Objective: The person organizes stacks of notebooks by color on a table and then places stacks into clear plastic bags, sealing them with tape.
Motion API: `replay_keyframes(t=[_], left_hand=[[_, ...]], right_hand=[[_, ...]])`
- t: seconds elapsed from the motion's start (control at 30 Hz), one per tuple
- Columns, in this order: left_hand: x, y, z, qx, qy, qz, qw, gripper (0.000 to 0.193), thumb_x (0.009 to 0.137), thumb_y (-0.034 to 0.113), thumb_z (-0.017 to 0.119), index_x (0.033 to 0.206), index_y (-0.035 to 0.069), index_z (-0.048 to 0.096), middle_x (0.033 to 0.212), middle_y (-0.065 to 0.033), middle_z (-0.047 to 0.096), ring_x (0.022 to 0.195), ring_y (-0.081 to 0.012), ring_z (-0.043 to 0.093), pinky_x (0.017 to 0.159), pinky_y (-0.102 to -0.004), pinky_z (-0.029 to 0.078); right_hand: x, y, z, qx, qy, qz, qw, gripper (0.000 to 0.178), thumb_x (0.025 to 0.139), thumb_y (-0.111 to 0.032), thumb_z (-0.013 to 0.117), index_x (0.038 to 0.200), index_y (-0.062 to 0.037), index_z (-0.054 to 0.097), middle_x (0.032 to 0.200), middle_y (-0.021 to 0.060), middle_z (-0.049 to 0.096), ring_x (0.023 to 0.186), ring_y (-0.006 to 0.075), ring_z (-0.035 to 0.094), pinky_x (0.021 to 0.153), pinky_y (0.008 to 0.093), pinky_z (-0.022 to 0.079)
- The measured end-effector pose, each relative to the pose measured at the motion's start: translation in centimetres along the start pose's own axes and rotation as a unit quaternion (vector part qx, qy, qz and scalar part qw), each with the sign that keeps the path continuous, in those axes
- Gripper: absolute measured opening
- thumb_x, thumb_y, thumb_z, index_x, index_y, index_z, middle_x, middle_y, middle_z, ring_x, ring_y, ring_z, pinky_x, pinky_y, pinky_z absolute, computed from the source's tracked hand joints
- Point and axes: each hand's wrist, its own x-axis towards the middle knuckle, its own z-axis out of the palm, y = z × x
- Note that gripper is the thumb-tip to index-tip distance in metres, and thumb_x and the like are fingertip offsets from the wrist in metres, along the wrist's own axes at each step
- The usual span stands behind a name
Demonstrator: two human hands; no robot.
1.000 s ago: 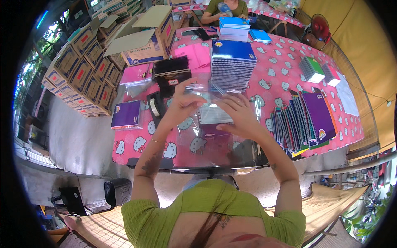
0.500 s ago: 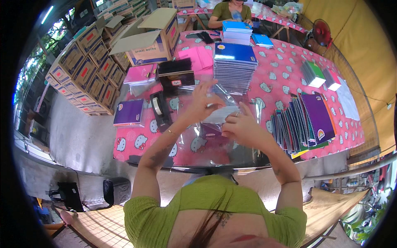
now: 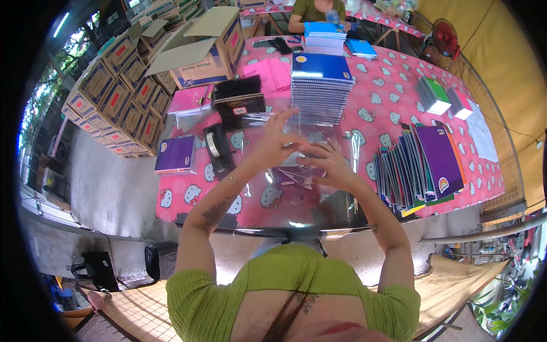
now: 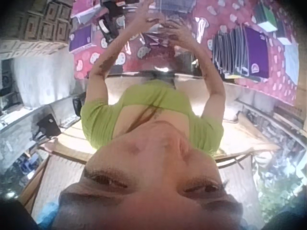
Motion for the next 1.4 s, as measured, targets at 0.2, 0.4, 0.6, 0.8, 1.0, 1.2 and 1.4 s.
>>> replay_keyframes(t=[0.2, 0.4, 0.6, 0.8, 1.0, 1.2, 1.4], left_hand=[[0.5, -1.0, 2.3, 0.036, -0.021, -0.046, 0.998, 0.056, 0.071, 0.024, 0.080, 0.124, 0.024, 0.061, 0.157, -0.0219, 0.022, 0.142, -0.0464, 0.023, 0.111, -0.0584, 0.021], [0.2, 0.0, 0.8, -0.027, 0.056, -0.120, 0.991, 0.084, 0.068, 0.045, 0.083, 0.141, 0.022, 0.047, 0.155, -0.0227, 0.026, 0.141, -0.0437, 0.026, 0.113, -0.0578, 0.019], [-1.4, 6.8, -4.9, 0.100, 0.025, 0.015, 0.995, 0.035, 0.081, 0.029, 0.076, 0.112, 0.013, 0.069, 0.136, -0.0144, 0.054, 0.130, -0.0319, 0.047, 0.109, -0.0468, 0.031], [-0.9, 2.1, -4.9, -0.182, 0.089, -0.255, 0.946, 0.028, 0.092, 0.022, 0.068, 0.111, 0.002, 0.068, 0.107, -0.0054, 0.068, 0.093, -0.0104, 0.060, 0.080, -0.0281, 0.050], [-1.4, -2.3, -0.7, -0.309, -0.068, -0.293, 0.902, 0.040, 0.092, 0.016, 0.068, 0.128, 0.003, 0.060, 0.111, -0.0043, 0.065, 0.096, -0.0100, 0.059, 0.082, -0.0251, 0.049], [-2.1, -3.1, -0.7, -0.291, -0.111, -0.211, 0.926, 0.064, 0.087, 0.016, 0.070, 0.145, 0.007, 0.043, 0.136, -0.0106, 0.054, 0.126, -0.0172, 0.048, 0.101, -0.0289, 0.043], [-2.2, -3.6, -0.5, -0.323, -0.132, -0.191, 0.918, 0.052, 0.087, 0.040, 0.074, 0.125, 0.005, 0.065, 0.096, -0.0039, 0.067, 0.084, -0.0116, 0.057, 0.077, -0.0288, 0.045]], right_hand=[[-0.2, -0.3, 0.7, 0.030, 0.032, 0.001, 0.999, 0.059, 0.073, -0.024, 0.080, 0.129, -0.0281, 0.062, 0.159, 0.0122, 0.025, 0.142, 0.0332, 0.035, 0.113, 0.0633, 0.025], [1.3, -0.8, -2.2, 0.003, 0.065, -0.013, 0.998, 0.037, 0.084, -0.019, 0.073, 0.120, -0.0174, 0.067, 0.150, 0.0176, 0.039, 0.136, 0.0327, 0.043, 0.110, 0.0568, 0.033], [5.7, 3.6, -4.3, 0.261, 0.118, 0.109, 0.952, 0.034, 0.086, -0.016, 0.067, 0.120, -0.0138, 0.066, 0.146, 0.0179, 0.044, 0.133, 0.0354, 0.045, 0.108, 0.0425, 0.040], [11.0, 5.6, -3.2, 0.078, -0.100, -0.015, 0.992, 0.057, 0.081, -0.018, 0.071, 0.136, -0.0167, 0.054, 0.143, 0.0204, 0.045, 0.133, 0.0351, 0.045, 0.107, 0.0425, 0.040], [8.8, 4.7, -4.5, 0.418, 0.164, 0.102, 0.888, 0.042, 0.088, -0.025, 0.071, 0.124, -0.0050, 0.063, 0.133, 0.0164, 0.057, 0.125, 0.0242, 0.052, 0.103, 0.0367, 0.041], [7.1, 4.4, -2.3, 0.391, -0.054, 0.182, 0.901, 0.036, 0.095, -0.020, 0.065, 0.124, 0.0007, 0.061, 0.122, 0.0088, 0.062, 0.109, 0.0124, 0.056, 0.095, 0.0292, 0.045], [5.0, 2.7, -2.1, 0.445, -0.004, 0.016, 0.896, 0.048, 0.090, -0.020, 0.070, 0.131, -0.0021, 0.053, 0.117, 0.0066, 0.063, 0.113, 0.0166, 0.057, 0.103, 0.0331, 0.042]])
